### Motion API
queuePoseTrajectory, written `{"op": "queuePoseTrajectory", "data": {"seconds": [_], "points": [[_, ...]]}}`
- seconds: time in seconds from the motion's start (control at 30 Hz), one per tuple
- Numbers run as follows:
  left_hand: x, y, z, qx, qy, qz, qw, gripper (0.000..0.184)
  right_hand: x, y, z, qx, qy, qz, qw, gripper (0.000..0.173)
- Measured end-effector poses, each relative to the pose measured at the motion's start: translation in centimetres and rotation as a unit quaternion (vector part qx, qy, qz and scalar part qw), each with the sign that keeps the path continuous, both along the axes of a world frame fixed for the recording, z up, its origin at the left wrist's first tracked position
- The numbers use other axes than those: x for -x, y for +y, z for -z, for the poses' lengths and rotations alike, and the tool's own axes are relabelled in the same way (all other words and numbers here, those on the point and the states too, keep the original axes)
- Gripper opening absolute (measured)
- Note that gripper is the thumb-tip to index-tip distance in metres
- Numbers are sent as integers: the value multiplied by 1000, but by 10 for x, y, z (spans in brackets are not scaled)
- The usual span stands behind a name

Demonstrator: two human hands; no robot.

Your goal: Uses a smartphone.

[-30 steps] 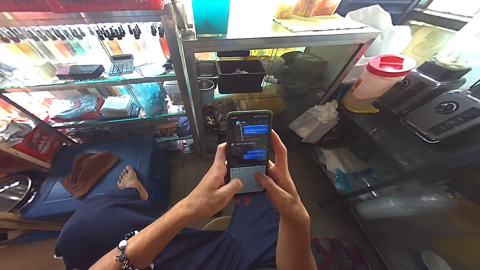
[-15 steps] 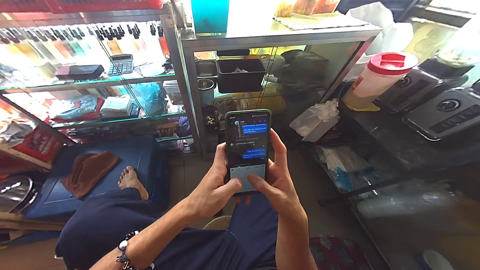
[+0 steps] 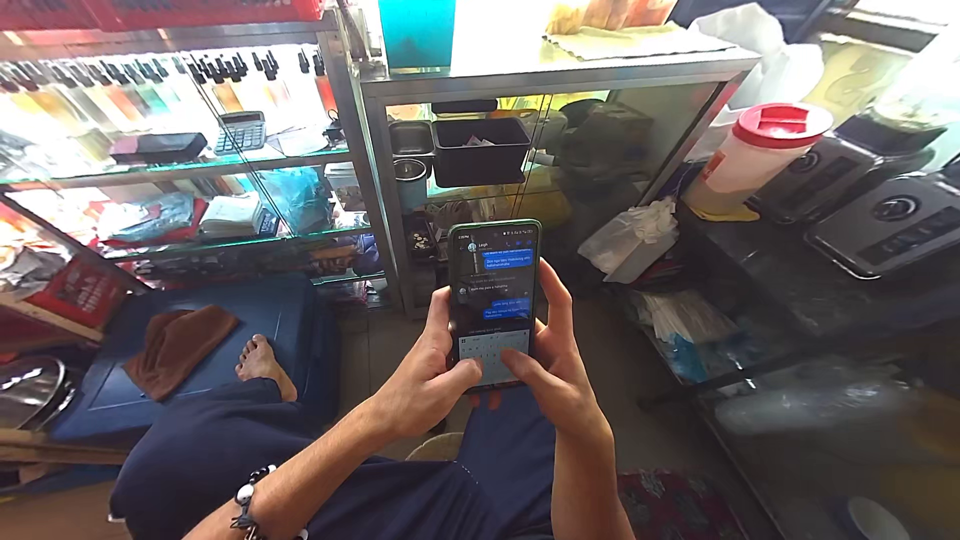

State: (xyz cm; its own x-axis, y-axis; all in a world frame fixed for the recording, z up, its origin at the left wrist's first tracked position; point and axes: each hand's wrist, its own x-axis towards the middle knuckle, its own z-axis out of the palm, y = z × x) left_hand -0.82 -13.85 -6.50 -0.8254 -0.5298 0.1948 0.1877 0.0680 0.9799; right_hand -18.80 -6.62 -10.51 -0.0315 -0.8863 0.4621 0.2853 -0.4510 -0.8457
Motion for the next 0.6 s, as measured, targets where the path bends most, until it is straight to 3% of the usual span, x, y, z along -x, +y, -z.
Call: {"op": "queuePoseTrajectory", "data": {"seconds": [0.43,0.6], "points": [[0,0,0,0,-6,0,1000,70,3,-1,3,-1,-5,-11,1000,83],[-1,-1,-2,3,-16,-8,1000,69,4,0,4,10,5,-31,999,93]]}}
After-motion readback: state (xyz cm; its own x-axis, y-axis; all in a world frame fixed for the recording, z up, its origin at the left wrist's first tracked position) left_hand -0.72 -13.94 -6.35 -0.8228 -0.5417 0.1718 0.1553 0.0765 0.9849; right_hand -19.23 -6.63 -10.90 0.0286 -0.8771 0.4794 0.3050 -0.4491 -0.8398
